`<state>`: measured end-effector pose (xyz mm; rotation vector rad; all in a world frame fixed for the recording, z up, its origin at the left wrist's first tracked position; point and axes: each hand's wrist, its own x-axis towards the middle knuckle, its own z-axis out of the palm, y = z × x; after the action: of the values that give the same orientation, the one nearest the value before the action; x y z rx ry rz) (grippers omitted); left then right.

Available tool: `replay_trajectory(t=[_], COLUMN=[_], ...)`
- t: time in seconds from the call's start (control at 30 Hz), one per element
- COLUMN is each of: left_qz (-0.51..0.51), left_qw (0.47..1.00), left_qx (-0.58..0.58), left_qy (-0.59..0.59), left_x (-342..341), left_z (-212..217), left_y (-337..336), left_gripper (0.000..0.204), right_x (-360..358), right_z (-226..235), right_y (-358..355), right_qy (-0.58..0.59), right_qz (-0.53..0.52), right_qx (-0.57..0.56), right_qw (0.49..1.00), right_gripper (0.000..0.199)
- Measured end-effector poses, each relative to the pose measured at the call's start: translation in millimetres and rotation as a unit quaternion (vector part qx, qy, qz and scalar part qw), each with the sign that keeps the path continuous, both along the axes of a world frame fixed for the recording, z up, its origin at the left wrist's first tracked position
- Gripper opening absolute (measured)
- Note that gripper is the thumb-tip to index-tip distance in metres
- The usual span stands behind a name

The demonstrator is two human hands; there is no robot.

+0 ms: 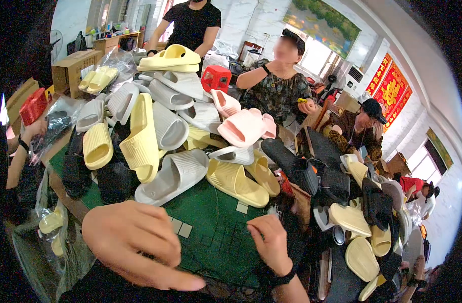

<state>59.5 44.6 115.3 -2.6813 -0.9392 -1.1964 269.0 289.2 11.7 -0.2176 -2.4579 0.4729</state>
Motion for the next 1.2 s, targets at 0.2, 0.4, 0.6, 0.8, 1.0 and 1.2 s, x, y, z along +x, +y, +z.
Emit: replay_trajectory(t=[0.2, 0.4, 0.6, 0.8, 1.0, 1.2], left_qz=[0.092, 0.073, 0.105, 0.081, 0.149, 0.141], left_qw=[0.992, 0.989, 0.975, 0.972, 0.957, 0.928], left_qx=[-0.074, -0.105, -0.167, -0.179, -0.214, -0.297], left_qy=[0.052, 0.068, 0.099, 0.129, 0.125, 0.176], left_x=[5.6, 4.9, 22.8, 12.8, 51.3, 58.1], left_z=[-6.8, -4.0, 6.0, -19.3, -2.5, -21.2], left_y=[12.8, 20.7, 27.9, 52.3, 68.6, 69.5], left_gripper=[0.052, 0.055, 0.064, 0.064, 0.061, 0.059], right_x=[20.3, 84.7, 215.0, 410.8, 361.6, 377.3], right_z=[23.7, 73.6, 178.8, 241.8, 205.7, 191.0], right_y=[9.2, 37.5, 193.9, 324.5, 327.5, 326.4], right_qy=[0.007, -0.020, 0.068, 0.064, 0.148, 0.035], right_qz=[-0.025, -0.163, -0.400, -0.602, -0.667, -0.658], right_qx=[0.048, 0.132, 0.276, 0.207, 0.184, 0.272], right_qw=[0.998, 0.977, 0.872, 0.768, 0.706, 0.701], right_gripper=[0.011, 0.011, 0.018, 0.046, 0.041, 0.057])
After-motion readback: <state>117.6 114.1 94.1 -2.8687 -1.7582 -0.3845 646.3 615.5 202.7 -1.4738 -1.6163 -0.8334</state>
